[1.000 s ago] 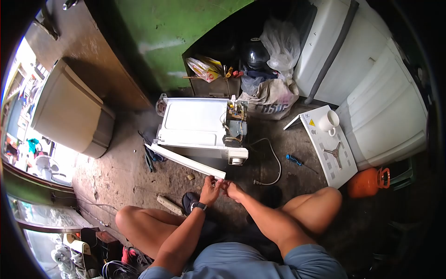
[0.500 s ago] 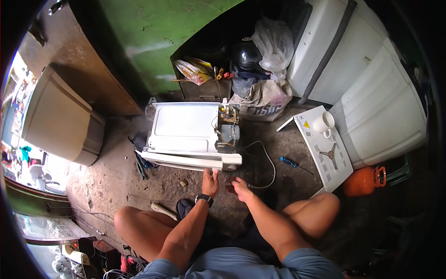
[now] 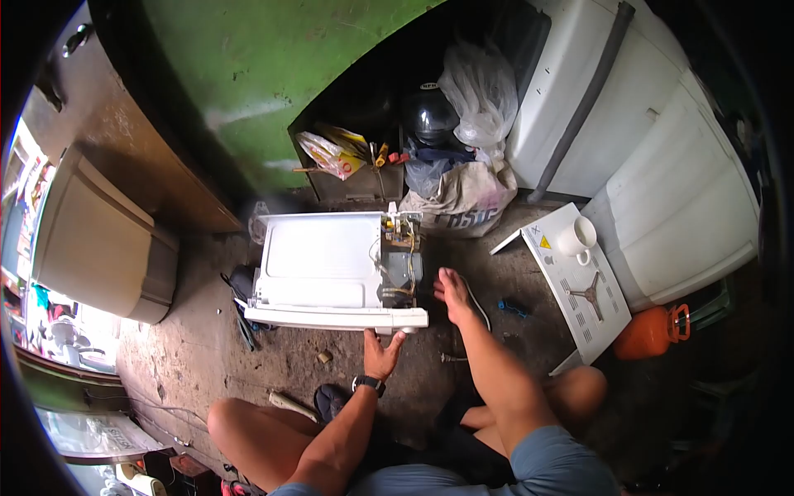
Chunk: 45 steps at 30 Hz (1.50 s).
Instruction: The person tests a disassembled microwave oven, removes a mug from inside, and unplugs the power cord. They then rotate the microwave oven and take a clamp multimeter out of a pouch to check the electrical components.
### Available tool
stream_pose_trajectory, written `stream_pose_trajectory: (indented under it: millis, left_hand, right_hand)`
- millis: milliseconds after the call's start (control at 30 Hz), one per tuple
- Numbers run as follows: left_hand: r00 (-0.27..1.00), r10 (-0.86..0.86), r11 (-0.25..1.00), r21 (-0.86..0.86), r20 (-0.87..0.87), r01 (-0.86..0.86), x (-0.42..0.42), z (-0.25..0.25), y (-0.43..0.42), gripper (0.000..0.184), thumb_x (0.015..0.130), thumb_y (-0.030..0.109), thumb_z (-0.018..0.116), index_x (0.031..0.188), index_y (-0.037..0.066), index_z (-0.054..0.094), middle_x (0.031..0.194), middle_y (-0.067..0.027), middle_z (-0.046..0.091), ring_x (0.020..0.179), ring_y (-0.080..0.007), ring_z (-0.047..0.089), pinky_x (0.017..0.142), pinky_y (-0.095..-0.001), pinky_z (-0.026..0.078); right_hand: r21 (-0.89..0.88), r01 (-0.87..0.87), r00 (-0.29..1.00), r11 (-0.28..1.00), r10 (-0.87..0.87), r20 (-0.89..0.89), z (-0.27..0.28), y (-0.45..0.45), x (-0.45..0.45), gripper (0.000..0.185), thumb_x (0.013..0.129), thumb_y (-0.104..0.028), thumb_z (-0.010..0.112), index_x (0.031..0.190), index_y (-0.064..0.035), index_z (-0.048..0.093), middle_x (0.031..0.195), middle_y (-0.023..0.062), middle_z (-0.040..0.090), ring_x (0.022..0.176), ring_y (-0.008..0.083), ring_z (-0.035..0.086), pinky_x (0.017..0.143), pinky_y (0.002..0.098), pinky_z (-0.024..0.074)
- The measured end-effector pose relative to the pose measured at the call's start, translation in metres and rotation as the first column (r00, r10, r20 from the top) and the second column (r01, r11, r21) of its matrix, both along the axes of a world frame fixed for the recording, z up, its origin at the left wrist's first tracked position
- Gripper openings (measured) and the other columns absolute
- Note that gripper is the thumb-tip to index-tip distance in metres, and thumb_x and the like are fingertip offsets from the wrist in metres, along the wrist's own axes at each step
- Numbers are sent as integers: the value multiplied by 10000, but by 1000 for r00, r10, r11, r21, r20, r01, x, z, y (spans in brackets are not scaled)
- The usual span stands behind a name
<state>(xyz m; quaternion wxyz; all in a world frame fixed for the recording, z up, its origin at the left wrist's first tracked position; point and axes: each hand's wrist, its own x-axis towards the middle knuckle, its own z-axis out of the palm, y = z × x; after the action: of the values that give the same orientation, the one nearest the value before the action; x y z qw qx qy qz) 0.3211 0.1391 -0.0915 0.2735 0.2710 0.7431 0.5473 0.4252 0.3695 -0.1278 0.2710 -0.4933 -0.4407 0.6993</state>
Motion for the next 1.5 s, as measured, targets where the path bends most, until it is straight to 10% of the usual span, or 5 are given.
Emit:
stream_pose_trajectory:
  millis: [167,733,1033,1233,1500]
  left_hand:
    - [999,33,999,24,-22,-32,-6,-4,9,738,873,381,786,1349,-43,414,1241,-231,613,1164,-329,609,976,-438,485]
    - [976,211,968,131,56,-216,-4,15,11,656,808,307,865,1230,-25,487,1134,-148,632,1055,-257,605,955,-380,473]
    - [942,295,942,116,161,-315,6,129,-10,492,808,287,865,1011,13,511,846,-80,620,757,-140,579,682,-315,505]
    - [921,221,931,212,320,-297,12,180,-34,495,842,357,834,1013,4,532,880,-58,612,801,-121,561,712,-301,506]
    - [842,46,930,284,538,-233,2,213,-49,433,941,366,735,1071,-2,549,912,-8,583,792,-66,504,680,-249,460]
  right_hand:
    - [319,-157,983,935,178,-37,22,88,-74,812,955,-700,465,1517,-116,405,1561,100,399,1464,262,316,1161,436,300]
    - [332,-60,986,941,108,-129,4,111,-97,461,1019,-409,588,1208,5,659,1183,43,662,1088,137,561,993,307,420]
    - [479,-61,995,876,19,93,113,98,-56,575,1007,-467,581,1280,37,623,1252,106,654,1159,181,560,1019,321,417]
    - [707,-171,964,686,-33,265,237,48,-11,390,1042,-349,527,1034,19,656,930,72,640,876,146,528,812,319,448]
    - [756,-419,769,504,-247,590,309,4,46,284,1018,-293,516,908,-41,583,758,212,588,718,412,568,659,463,433]
